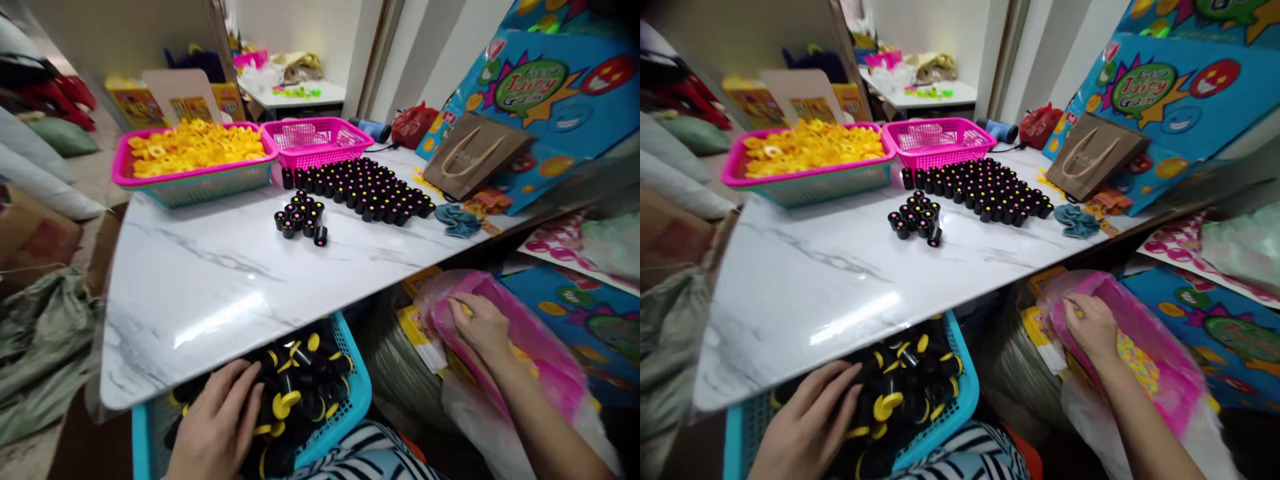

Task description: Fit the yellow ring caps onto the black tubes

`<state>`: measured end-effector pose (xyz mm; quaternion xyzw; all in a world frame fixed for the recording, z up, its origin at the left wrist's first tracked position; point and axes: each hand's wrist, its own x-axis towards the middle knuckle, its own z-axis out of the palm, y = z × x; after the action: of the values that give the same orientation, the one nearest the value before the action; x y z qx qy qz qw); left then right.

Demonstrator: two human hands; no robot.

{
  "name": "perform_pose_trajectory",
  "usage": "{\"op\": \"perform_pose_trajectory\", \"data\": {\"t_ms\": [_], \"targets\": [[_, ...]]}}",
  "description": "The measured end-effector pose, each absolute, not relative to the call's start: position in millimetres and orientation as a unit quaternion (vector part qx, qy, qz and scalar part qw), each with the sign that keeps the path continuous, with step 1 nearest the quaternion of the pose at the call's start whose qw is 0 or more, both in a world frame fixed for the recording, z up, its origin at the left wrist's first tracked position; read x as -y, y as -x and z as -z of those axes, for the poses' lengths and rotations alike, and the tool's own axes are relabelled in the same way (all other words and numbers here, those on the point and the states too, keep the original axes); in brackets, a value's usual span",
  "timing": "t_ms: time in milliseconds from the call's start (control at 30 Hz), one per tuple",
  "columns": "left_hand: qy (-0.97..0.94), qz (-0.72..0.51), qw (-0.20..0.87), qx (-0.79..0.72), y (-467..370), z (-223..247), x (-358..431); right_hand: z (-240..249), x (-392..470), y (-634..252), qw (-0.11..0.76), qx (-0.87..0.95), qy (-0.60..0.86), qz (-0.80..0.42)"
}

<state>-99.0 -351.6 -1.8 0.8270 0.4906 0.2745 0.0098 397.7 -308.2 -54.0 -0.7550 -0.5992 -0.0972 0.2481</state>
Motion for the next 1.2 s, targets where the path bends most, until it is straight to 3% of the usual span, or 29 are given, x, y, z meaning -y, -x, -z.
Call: {"op": "perform_pose_trajectory", "data": {"t_ms": [100, 233, 367, 500, 667, 767, 900, 1033, 1133, 1200], "targets": [[-0.840, -0.290, 0.060, -0.454, 83, -20, 334, 20, 262, -331, 0.384, 0.696, 0.602, 0.083], [-0.852, -0.293, 0.106, -0.420, 61, -33, 304, -21, 188, -238, 0.438, 0.757, 0.486, -0.001], [-0.856, -0.281, 0.131, -0.413, 62, -30, 287, -22, 138, -186, 0.402, 0.734, 0.532, -0.129], [-0.834, -0.300, 0.164, -0.433, 89, -29, 286, -14, 136, -182, 0.390, 0.731, 0.531, -0.175], [-0.797, -0.301, 0.241, -0.466, 112, -42, 268, -26, 161, -203, 0.441, 0.598, 0.448, -0.497], [-0.801, -0.293, 0.267, -0.449, 104, -55, 244, -32, 175, -210, 0.461, 0.532, 0.414, -0.577], [-0.809, -0.298, 0.284, -0.419, 80, -70, 211, -33, 200, -233, 0.494, 0.530, 0.443, -0.528], [-0.747, -0.348, 0.303, -0.479, 65, -70, 167, -20, 247, -300, 0.512, 0.475, 0.652, -0.296], [-0.653, -0.426, 0.325, -0.535, 61, -56, 129, 8, 292, -378, 0.464, 0.389, 0.789, -0.109], [-0.618, -0.457, 0.322, -0.553, 59, -42, 108, 30, 315, -426, 0.343, 0.354, 0.870, -0.004]]}}
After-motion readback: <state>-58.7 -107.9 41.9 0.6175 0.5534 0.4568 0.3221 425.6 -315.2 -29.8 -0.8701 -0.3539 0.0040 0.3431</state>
